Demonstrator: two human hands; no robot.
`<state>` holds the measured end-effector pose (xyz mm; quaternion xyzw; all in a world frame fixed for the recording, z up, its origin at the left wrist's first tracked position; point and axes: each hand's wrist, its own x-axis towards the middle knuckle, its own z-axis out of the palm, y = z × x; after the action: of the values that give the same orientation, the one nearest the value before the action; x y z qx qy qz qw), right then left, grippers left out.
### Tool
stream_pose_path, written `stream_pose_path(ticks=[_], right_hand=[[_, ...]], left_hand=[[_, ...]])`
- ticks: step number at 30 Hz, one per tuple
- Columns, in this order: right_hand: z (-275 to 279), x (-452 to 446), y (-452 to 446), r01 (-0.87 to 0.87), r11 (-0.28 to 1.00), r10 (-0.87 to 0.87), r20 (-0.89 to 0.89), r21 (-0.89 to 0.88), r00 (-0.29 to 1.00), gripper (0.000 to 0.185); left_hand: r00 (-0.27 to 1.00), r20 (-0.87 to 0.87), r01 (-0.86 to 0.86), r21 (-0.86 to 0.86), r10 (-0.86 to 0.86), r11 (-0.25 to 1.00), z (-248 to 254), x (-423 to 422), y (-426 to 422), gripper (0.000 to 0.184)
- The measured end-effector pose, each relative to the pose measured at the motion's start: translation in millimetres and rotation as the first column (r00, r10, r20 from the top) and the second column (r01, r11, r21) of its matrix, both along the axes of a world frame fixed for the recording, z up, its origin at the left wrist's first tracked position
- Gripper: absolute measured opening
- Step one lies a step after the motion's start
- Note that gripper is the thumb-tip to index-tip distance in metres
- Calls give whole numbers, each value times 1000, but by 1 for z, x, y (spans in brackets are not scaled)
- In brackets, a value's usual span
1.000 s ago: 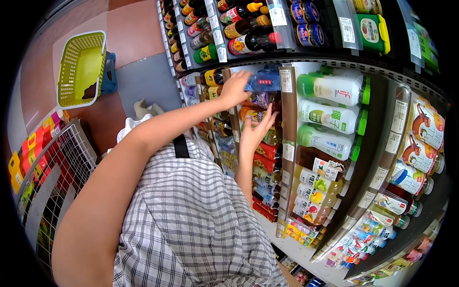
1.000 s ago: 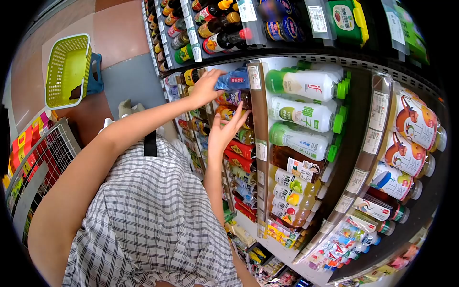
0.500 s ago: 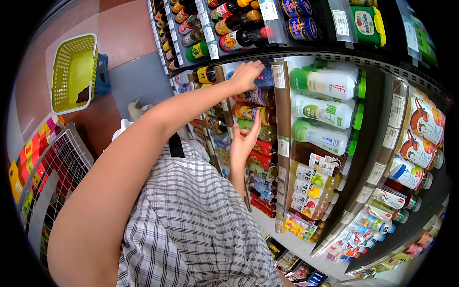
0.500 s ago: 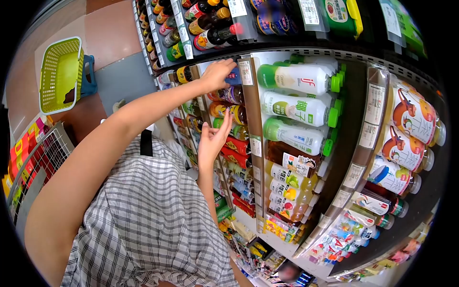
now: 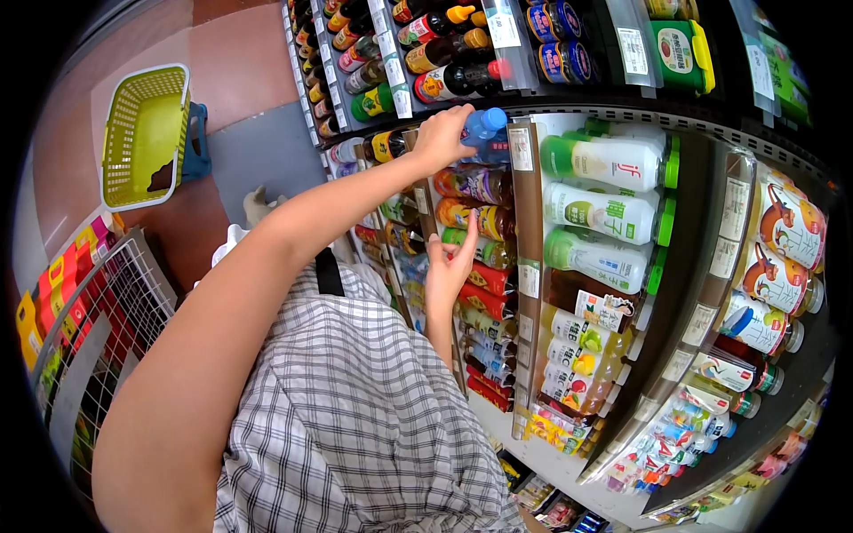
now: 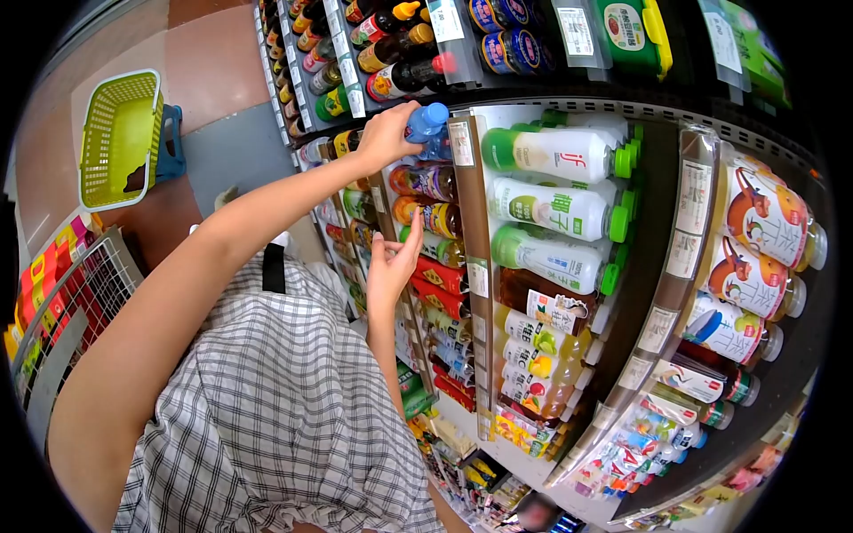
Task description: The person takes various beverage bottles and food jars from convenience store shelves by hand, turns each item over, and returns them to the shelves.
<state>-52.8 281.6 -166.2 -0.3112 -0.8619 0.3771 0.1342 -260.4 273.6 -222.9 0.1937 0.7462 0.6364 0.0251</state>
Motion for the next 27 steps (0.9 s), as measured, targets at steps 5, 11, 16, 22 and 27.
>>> stream_pose_path(ticks=[5, 11, 16, 22, 27], right_hand=[[8, -10, -12, -22, 998, 16, -100, -65, 995, 67], [43, -65, -14, -147, 963, 186, -162, 224, 969, 61], [27, -98, -2, -157, 826, 177, 15, 541, 984, 43], [13, -101, 17, -149, 845, 254, -140, 514, 957, 29], [29, -95, 30, -83, 886, 146, -105, 456, 984, 28]], left_hand=[[999, 48, -24, 120, 18, 993, -3, 13, -16, 54], [998, 31, -50, 156, 46, 986, -10, 44, -26, 58], [996, -72, -41, 198, 56, 979, -19, 55, -29, 58], [998, 6, -66, 129, 66, 990, -15, 69, -41, 55], [700, 551, 67, 582, -454, 810, -45, 61, -36, 72]])
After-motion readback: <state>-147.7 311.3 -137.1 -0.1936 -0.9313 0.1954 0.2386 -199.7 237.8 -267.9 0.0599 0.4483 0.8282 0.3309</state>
